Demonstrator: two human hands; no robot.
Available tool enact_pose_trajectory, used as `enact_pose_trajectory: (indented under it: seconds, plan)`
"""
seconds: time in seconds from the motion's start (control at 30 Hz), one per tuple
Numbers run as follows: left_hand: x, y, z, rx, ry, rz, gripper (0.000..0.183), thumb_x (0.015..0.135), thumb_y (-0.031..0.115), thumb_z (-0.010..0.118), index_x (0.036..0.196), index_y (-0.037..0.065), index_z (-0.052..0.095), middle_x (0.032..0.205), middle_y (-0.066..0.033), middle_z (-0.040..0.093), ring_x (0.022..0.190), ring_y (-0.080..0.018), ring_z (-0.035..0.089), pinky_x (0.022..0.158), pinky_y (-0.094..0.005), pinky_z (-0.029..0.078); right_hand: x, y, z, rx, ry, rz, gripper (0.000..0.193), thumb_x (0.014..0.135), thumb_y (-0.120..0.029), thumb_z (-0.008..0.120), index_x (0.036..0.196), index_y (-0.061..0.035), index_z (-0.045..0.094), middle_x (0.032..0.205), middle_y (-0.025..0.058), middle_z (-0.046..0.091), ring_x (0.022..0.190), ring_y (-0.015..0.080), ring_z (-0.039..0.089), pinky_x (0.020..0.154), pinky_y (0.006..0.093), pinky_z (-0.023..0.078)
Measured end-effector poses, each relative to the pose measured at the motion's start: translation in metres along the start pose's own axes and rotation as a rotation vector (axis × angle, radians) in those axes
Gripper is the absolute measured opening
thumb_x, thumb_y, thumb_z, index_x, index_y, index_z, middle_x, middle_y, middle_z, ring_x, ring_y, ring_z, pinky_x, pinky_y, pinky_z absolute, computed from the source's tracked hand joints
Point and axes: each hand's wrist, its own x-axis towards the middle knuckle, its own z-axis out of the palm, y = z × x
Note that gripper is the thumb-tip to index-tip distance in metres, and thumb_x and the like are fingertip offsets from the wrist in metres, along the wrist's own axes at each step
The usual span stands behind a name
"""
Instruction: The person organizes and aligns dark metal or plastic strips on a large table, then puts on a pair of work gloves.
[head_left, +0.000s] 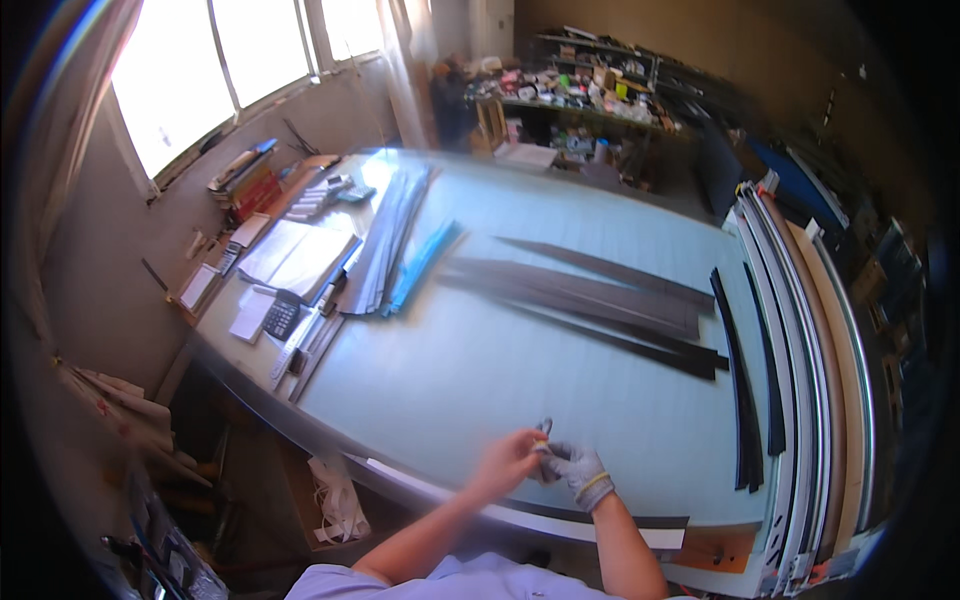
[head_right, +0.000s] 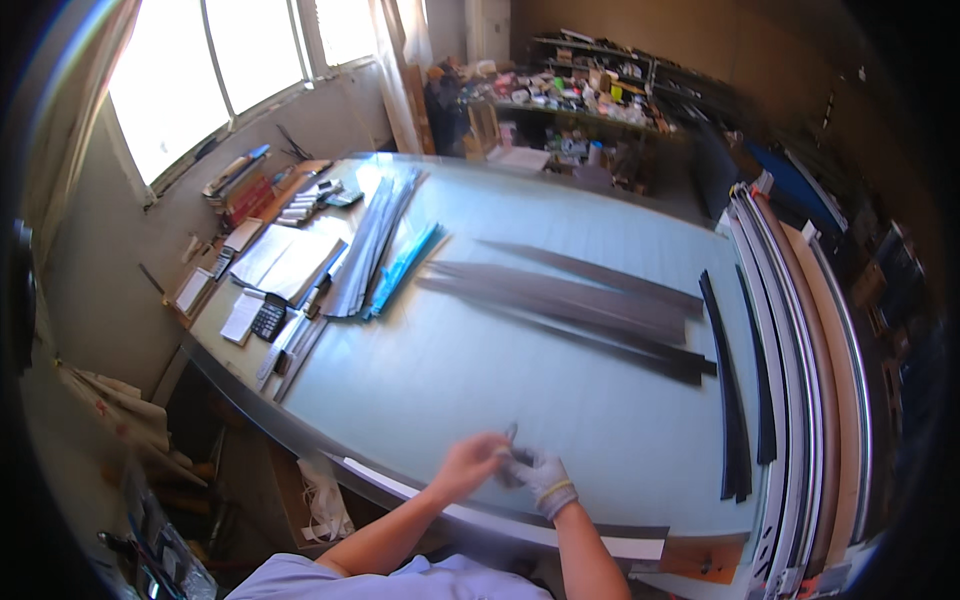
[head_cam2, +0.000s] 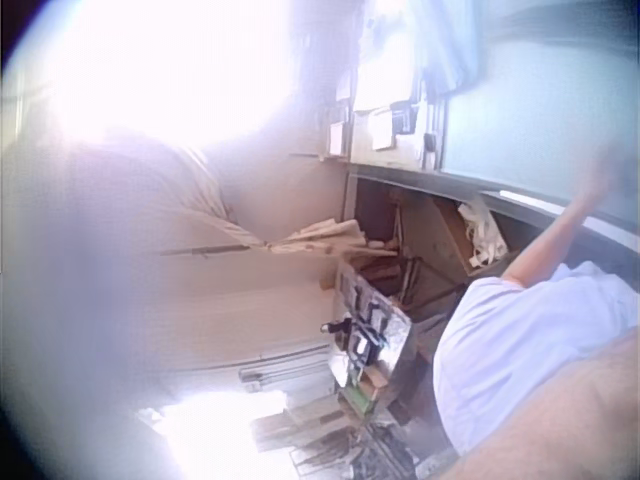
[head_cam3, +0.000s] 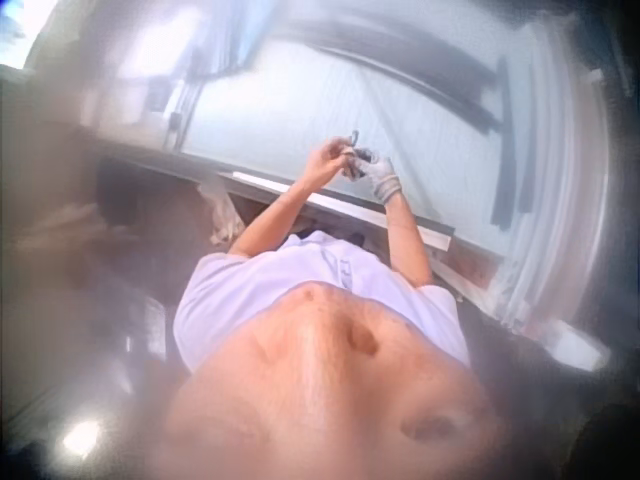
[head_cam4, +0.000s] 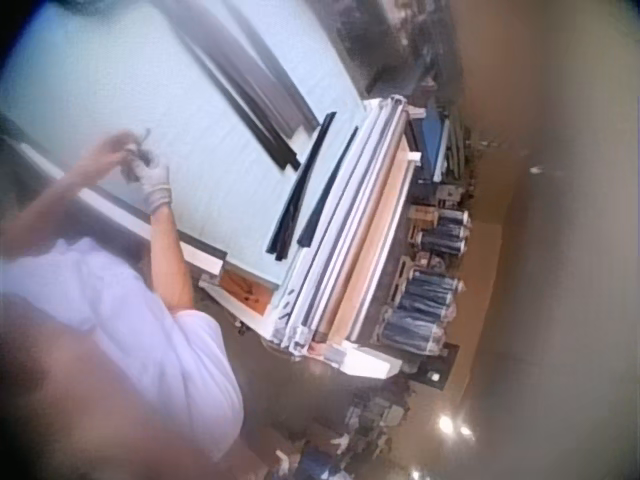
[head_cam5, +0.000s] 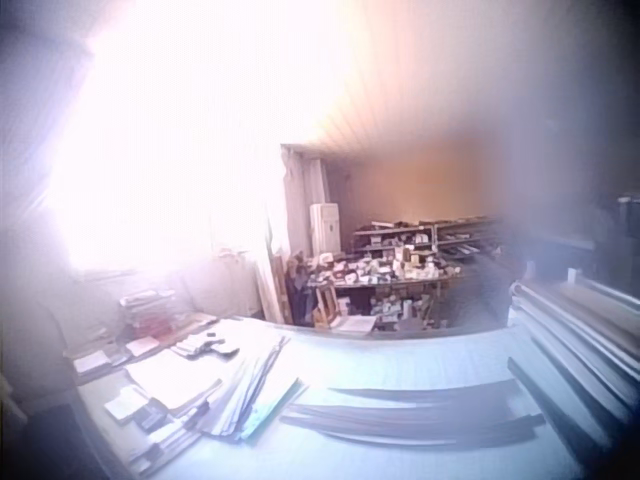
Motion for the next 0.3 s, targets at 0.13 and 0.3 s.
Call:
enact_pose_trajectory:
  seconds: [0.13,0.3]
  plan:
    - [-0.032,-0.009,0.004,-0.442,-0.138,-0.11,0.034,0.093,0.008,0.072,0.126,0.0,0.064,0.119,-0.0058,0.068,0.114,-0.0157,0.062,0.1,-0.0328,0.049,-0.023,0.019,-0.017,0.086,-0.048,-0.012,0.016,0.091,-0.011,0.078,0.1,0.0004,0.071,0.092,0.0083,0.074,0.08,0.0145,0.069,0.074,0.0279,0.055]
    - [-0.057,-0.004,0.008,-0.262,-0.293,-0.167,0.016,0.098,0.012,0.07,0.106,0.005,0.058,0.092,-0.0005,0.066,0.088,-0.0112,0.064,0.081,-0.0283,0.052,-0.072,0.006,-0.021,0.543,-0.289,0.178,0.02,0.092,-0.015,0.076,0.104,-0.0004,0.068,0.102,0.0156,0.073,0.096,0.0289,0.073,0.089,0.0426,0.06]
